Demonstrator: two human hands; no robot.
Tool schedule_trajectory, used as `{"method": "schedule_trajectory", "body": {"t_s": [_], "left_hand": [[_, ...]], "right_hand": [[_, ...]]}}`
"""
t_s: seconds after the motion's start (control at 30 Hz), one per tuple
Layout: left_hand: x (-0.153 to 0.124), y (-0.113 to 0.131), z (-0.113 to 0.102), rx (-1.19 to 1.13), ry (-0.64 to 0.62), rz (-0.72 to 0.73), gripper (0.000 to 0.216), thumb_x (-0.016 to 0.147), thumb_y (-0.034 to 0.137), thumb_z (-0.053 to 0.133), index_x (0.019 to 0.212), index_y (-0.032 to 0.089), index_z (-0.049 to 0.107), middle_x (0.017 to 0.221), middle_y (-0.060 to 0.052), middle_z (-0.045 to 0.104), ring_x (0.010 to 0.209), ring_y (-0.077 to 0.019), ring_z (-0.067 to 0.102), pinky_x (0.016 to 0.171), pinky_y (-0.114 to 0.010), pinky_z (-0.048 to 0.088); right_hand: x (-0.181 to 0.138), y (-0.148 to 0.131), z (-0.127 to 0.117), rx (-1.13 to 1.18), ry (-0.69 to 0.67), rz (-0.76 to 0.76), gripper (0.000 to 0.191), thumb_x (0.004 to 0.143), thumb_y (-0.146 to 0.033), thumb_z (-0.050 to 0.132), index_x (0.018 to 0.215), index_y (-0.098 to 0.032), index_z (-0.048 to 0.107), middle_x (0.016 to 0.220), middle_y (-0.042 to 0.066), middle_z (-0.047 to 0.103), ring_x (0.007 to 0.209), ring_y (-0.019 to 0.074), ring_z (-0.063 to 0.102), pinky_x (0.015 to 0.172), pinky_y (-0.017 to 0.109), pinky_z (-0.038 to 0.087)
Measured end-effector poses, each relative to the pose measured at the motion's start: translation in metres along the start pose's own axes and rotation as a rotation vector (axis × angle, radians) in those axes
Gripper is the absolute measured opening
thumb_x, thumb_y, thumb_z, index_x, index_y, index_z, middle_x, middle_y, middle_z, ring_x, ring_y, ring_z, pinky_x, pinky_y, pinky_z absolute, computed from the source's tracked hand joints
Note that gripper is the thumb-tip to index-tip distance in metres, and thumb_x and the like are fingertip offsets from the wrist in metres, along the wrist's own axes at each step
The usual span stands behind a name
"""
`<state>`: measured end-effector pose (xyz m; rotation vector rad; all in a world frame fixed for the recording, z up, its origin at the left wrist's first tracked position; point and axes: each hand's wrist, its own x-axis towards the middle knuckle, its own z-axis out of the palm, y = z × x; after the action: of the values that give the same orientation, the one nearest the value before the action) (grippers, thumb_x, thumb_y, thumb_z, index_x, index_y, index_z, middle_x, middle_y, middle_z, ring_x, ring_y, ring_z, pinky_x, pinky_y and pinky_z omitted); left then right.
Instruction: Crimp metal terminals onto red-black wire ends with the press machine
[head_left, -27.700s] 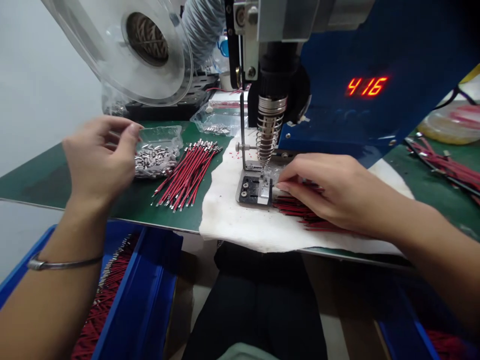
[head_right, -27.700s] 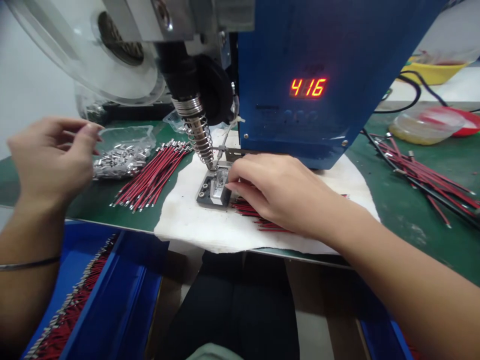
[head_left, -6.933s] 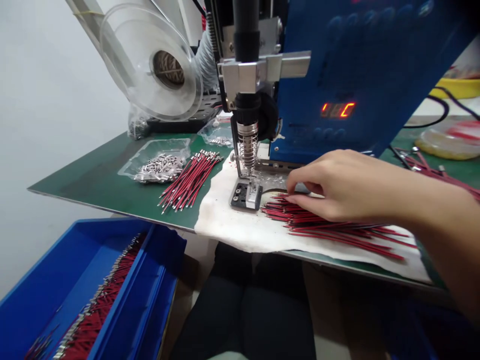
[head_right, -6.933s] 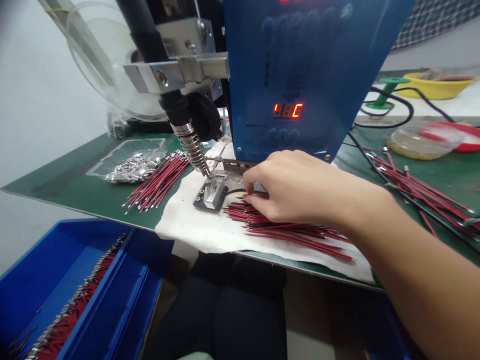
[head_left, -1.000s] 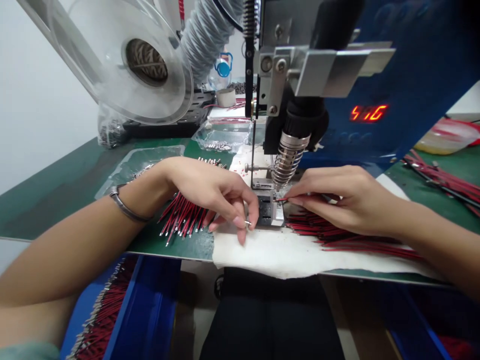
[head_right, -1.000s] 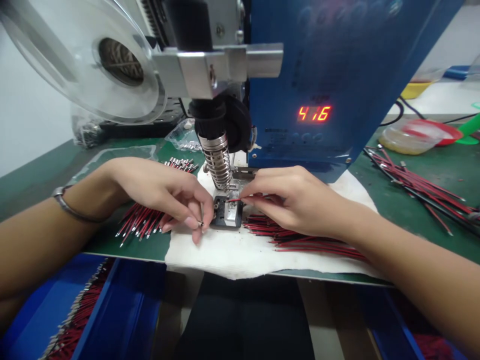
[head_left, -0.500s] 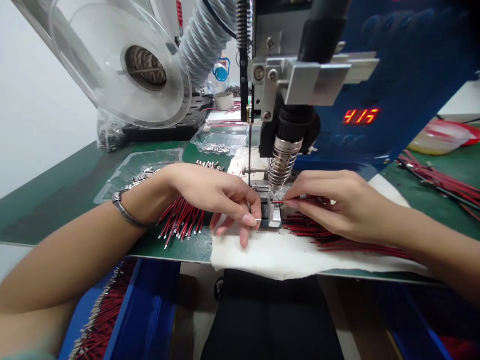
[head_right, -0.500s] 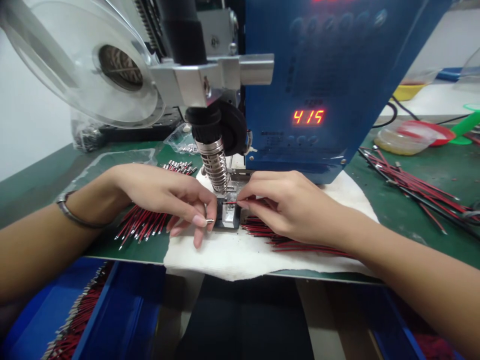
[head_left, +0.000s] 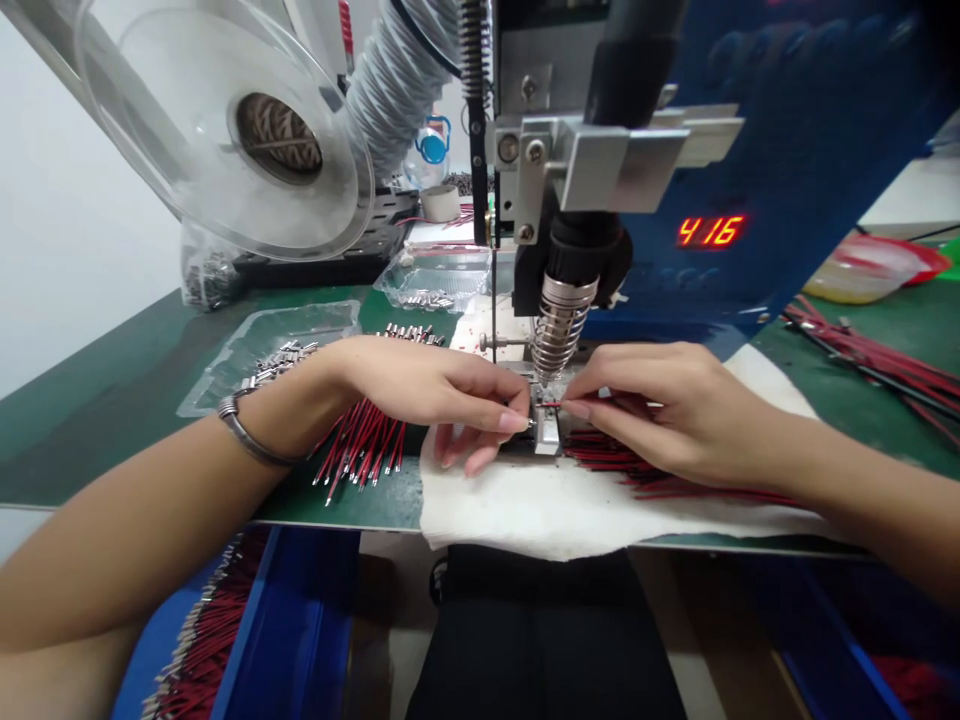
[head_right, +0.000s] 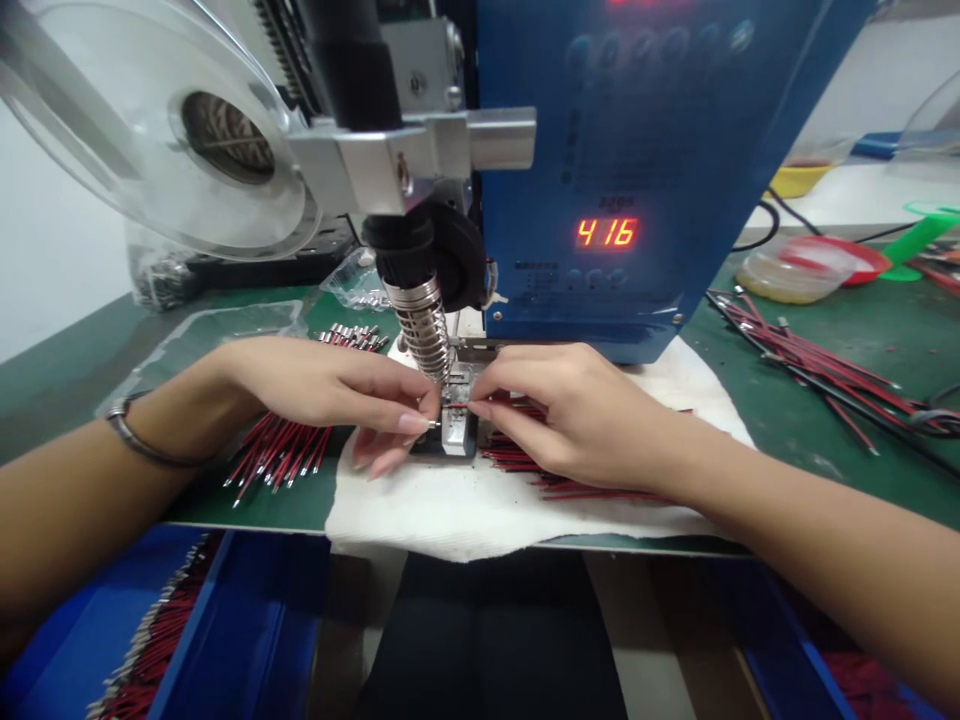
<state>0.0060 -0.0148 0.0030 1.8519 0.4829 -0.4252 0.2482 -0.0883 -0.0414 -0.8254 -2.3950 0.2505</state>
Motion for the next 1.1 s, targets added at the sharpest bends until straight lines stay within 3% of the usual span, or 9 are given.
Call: {"method": "schedule_trajectory", "body": {"t_s": [0.4,0.57,0.73,1.1], "left_hand": [[-0.0008,-0.0003,0.0007,-0.071,0.059,-0.038,0.028,0.105,0.042,0.039,0.087,0.021,0.039,0.074,-0.001,0.066,0.065,-0.0124,0.06,0.058,-0.021,0.043],[0.0007,-0.0013,-0.0001,-0.071,0.058,-0.037,0.029,0.104,0.046,0.041,0.088,0.021,0.042,0.076,-0.003,0.07,0.067,-0.014,0.062,0.058,-0.022,0.042],[0.0005,-0.0013,-0.0013,-0.06,0.061,-0.054,0.031,0.103,0.047,0.042,0.089,0.02,0.045,0.082,-0.005,0.072,0.069,-0.0146,0.061,0.059,-0.022,0.044],[0.0011,-0.0006,-0.0032,-0.058,0.032,-0.043,0.032,0.106,0.045,0.038,0.087,0.02,0.045,0.079,-0.005,0.071,0.067,-0.0129,0.061,0.057,-0.019,0.043]], "right_hand": [[-0.0013,0.0027,-0.0014,-0.044,0.053,-0.064,0.014,0.095,-0.017,0.06,0.099,-0.017,0.074,0.086,0.006,0.071,0.071,0.0128,0.064,0.062,0.025,0.048],[-0.0003,0.0008,-0.0023,-0.042,0.111,-0.086,0.012,0.095,-0.017,0.063,0.096,-0.017,0.075,0.084,0.006,0.072,0.071,0.0129,0.065,0.062,0.025,0.049],[-0.0011,-0.0021,-0.0023,0.005,0.085,-0.113,0.013,0.095,-0.016,0.062,0.096,-0.015,0.075,0.083,0.006,0.071,0.07,0.0122,0.064,0.062,0.024,0.048],[-0.0009,-0.0014,-0.001,-0.033,0.145,-0.025,0.014,0.09,-0.011,0.064,0.094,-0.017,0.076,0.084,0.005,0.072,0.07,0.0114,0.065,0.062,0.023,0.05]]}}
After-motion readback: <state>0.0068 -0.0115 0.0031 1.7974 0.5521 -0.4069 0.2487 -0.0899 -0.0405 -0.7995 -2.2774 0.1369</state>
